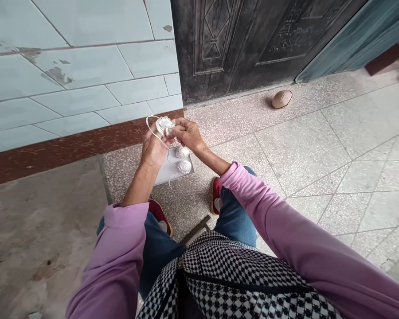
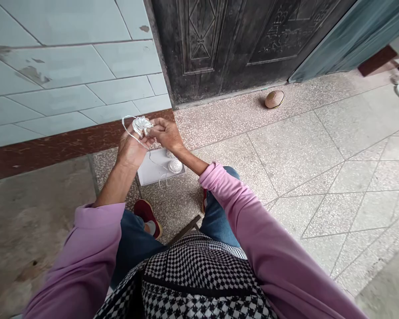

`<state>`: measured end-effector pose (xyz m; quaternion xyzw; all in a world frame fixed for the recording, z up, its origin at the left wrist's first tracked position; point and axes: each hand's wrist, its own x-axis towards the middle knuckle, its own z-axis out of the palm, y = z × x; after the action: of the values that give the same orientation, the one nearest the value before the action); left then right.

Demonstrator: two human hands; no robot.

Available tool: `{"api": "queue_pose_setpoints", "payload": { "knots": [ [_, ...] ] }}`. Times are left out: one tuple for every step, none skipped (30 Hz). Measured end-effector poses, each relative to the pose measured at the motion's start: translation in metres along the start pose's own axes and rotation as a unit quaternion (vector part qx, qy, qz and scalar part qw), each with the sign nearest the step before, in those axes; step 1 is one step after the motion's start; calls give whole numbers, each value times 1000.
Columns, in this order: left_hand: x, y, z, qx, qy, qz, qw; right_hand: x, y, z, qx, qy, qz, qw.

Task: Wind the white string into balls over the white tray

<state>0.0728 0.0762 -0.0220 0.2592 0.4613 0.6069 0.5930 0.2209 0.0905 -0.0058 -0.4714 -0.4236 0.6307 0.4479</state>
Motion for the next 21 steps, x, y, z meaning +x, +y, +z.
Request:
{"api": "queue_pose_setpoints", "payload": {
  "knots": [
    [4,0,-3,13,4,14,1000,3,2,-3,-14,10,-17,1000],
    [8,-1,-6,38,11,32,999,6,4,-7,-26,14,-29,999],
    [11,-1,-9,70,20,51,996,10,5,-12,-37,8,-38,999],
    [14,-1,-12,102,30,67,992,13,7,-17,-46,-9,-43,998],
    [15,0,-15,132,38,81,987,15,9,-22,-54,-34,-46,997],
    [15,0,-17,159,39,94,982,18,11,-25,-59,-66,-47,995],
    [14,0,-18,182,34,107,977,19,13,-27,-65,-97,-49,992],
    [12,1,-19,200,23,119,972,20,16,-28,-70,-124,-53,988],
    [10,1,-20,217,9,131,967,20,19,-27,-74,-144,-57,985],
    [7,2,-20,233,-5,141,962,19,22,-25,-76,-156,-62,983],
    [4,4,-20,243,-16,146,959,19,23,-23,-74,-161,-66,982],
    [2,5,-20,244,-22,144,959,18,25,-21,-67,-163,-69,982],
    [-1,7,-20,237,-25,135,962,17,25,-20,-58,-162,-68,983],
    [-3,10,-20,225,-28,121,966,17,24,-18,-48,-158,-65,984],
    [-5,12,-20,208,-33,105,972,16,22,-17,-40,-153,-60,986],
    [-7,15,-20,187,-40,86,978,15,20,-16,-35,-147,-54,987],
    [-9,17,-21,164,-50,67,983,14,17,-16,-30,-139,-49,989],
    [-12,20,-21,140,-61,49,987,13,14,-15,-26,-131,-46,990],
    [-14,22,-21,117,-70,34,990,11,11,-15,-21,-122,-44,991],
    [-16,24,-21,97,-77,21,992,10,8,-15,-13,-115,-44,992],
    [-18,25,-21,81,-81,12,993,8,5,-15,-5,-108,-45,993]
  ]
}}
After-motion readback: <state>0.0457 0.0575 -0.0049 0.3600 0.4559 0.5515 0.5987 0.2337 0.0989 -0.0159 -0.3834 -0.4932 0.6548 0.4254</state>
